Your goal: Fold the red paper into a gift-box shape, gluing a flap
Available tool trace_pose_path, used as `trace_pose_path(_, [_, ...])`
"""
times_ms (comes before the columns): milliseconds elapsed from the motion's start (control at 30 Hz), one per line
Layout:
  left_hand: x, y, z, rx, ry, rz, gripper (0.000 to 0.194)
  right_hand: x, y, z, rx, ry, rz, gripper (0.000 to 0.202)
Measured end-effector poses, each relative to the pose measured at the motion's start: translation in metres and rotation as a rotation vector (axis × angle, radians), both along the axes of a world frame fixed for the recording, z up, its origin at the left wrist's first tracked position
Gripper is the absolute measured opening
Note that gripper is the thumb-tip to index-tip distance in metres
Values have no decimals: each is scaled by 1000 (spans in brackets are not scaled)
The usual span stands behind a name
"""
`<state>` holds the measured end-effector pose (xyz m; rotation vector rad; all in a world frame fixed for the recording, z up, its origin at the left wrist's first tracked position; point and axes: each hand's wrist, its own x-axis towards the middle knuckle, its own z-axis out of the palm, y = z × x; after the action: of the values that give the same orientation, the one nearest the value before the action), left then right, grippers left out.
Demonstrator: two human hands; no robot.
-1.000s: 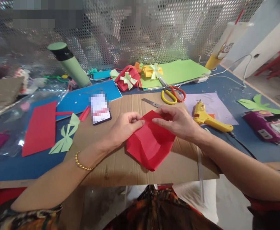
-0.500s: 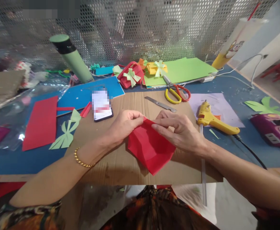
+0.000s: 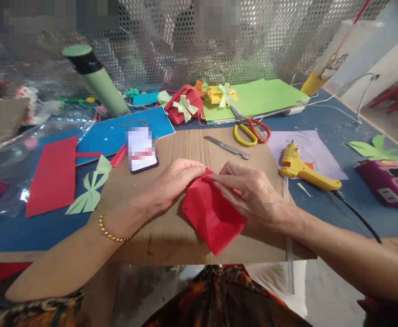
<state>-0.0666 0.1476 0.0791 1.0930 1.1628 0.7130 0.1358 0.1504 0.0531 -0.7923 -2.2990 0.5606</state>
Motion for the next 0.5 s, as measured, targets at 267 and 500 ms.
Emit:
trace_pose_path(267, [-6,4,-9,-65,-74,-29,31,5,3,13,-159,33,61,46])
trace_pose_path(500, [-7,2,-6,-11,-61,-95,37,13,32,9,-444,57,-96,47])
